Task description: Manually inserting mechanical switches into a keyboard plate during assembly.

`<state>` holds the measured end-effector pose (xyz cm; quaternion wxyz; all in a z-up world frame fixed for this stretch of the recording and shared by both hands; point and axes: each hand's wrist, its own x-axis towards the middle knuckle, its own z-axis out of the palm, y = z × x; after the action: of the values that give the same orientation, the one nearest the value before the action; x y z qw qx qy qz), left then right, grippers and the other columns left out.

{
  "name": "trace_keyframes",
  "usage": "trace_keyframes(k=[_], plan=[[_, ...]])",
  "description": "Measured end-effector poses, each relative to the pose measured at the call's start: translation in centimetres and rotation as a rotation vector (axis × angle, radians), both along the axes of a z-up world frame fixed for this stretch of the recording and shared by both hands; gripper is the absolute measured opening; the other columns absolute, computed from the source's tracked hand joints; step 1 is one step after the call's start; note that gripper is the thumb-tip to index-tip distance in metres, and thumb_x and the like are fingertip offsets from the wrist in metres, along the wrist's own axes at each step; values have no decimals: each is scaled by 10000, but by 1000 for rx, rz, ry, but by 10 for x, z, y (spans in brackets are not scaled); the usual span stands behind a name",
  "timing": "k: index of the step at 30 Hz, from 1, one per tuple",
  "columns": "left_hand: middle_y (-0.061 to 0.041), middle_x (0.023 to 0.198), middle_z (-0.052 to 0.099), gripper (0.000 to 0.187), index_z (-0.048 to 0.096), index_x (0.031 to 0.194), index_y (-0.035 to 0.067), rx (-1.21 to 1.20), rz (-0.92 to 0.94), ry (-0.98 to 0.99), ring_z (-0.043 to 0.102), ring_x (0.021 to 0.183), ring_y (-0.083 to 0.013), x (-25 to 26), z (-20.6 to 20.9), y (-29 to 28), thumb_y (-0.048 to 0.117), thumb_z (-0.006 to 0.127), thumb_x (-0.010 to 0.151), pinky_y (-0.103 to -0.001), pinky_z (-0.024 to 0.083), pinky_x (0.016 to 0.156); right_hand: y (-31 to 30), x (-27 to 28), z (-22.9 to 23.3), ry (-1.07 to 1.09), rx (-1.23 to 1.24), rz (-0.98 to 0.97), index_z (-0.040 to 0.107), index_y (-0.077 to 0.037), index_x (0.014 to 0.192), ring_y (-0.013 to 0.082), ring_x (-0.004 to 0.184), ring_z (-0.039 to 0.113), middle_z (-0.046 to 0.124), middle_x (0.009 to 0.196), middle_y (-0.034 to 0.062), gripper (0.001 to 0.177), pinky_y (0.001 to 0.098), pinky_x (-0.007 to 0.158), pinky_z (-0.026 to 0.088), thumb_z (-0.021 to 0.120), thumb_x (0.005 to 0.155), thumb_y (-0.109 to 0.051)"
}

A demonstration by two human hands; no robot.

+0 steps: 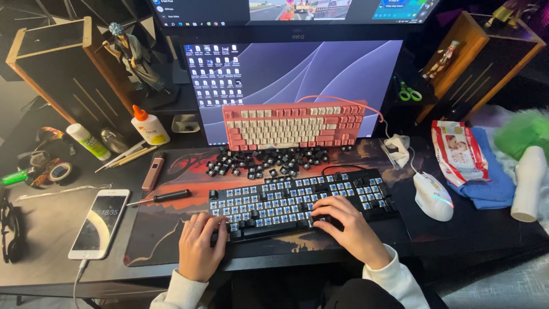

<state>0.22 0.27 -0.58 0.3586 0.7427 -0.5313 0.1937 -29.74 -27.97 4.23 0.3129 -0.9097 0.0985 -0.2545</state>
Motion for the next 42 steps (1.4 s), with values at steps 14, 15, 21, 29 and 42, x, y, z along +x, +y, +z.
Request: trace_keyframes(k=[14,15,21,29,42], plan=[[-40,1089,741,71,818,1165,145,8,5,0,676,943,-268,0,0,0,142,755,1132,-417,510,824,-8,-8,0,-24,-168,3,911,-85,1214,206,1141,721,794,1165,30,259,374,1049,636,974,972,-153],[-41,1092,739,69,818,1167,144,13,9,-4,677,947,-270,0,0,0,147,757,1136,-417,514,830,-7,-7,-1,-53,-156,19,933,-82,1233,200,1121,725,823,1146,30,290,363,1024,645,986,957,-153],[-37,1085,748,69,818,1157,140,4,0,-6,678,941,-269,-1,3,0,131,753,1133,-418,510,822,0,0,-3,-43,-123,42,887,-104,1159,201,1116,750,827,1132,23,173,384,1052,633,942,1018,-189],[-41,1088,756,64,817,1159,143,12,7,2,677,932,-268,-1,0,-1,148,760,1129,-417,511,811,0,2,-6,-35,-175,17,892,-105,1064,198,1080,694,750,1117,16,124,367,1000,623,969,995,-173],[-34,1084,743,73,821,1167,156,20,12,-15,664,929,-272,-2,0,0,170,755,1138,-424,501,811,-3,1,3,36,-352,29,920,-95,1038,259,1192,630,731,1192,40,132,437,990,609,973,1000,-210]])
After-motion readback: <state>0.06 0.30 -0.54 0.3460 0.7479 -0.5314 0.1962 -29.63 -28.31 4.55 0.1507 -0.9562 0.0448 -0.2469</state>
